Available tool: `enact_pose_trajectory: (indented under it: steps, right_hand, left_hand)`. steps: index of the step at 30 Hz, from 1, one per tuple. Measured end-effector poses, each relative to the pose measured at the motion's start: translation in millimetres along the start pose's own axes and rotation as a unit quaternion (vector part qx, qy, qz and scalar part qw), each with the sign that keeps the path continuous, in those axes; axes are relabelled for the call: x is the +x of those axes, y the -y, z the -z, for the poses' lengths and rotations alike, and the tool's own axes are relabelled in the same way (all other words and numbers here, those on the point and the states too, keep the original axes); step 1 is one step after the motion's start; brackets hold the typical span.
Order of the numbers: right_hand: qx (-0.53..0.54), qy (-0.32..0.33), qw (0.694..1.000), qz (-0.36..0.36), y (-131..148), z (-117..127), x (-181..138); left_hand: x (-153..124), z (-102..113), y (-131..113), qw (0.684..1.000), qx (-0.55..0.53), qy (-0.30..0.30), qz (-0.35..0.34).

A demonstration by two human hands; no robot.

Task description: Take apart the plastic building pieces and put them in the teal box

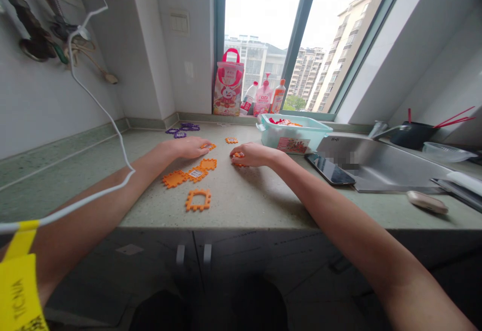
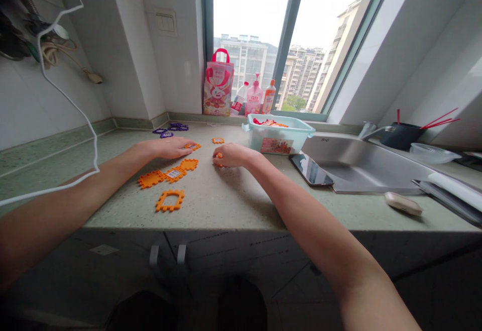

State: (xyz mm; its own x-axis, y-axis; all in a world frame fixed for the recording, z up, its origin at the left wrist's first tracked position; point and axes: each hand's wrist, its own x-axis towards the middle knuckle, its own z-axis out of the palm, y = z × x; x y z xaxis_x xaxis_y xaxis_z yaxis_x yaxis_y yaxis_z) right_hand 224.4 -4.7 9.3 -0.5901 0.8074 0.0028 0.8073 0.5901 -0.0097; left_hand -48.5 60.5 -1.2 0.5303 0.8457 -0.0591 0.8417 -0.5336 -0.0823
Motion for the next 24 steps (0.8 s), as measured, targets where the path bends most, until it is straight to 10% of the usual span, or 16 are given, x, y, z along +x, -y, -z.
enact_pose_trajectory:
  steps: [24]
  right_hand:
    - [0.009, -0.002, 1.0, 0.025, 4.7, 0.3, -0.3]
  left_hand:
    - [-7.3, 4.2, -0.6, 0.999, -0.023, -0.037, 0.033]
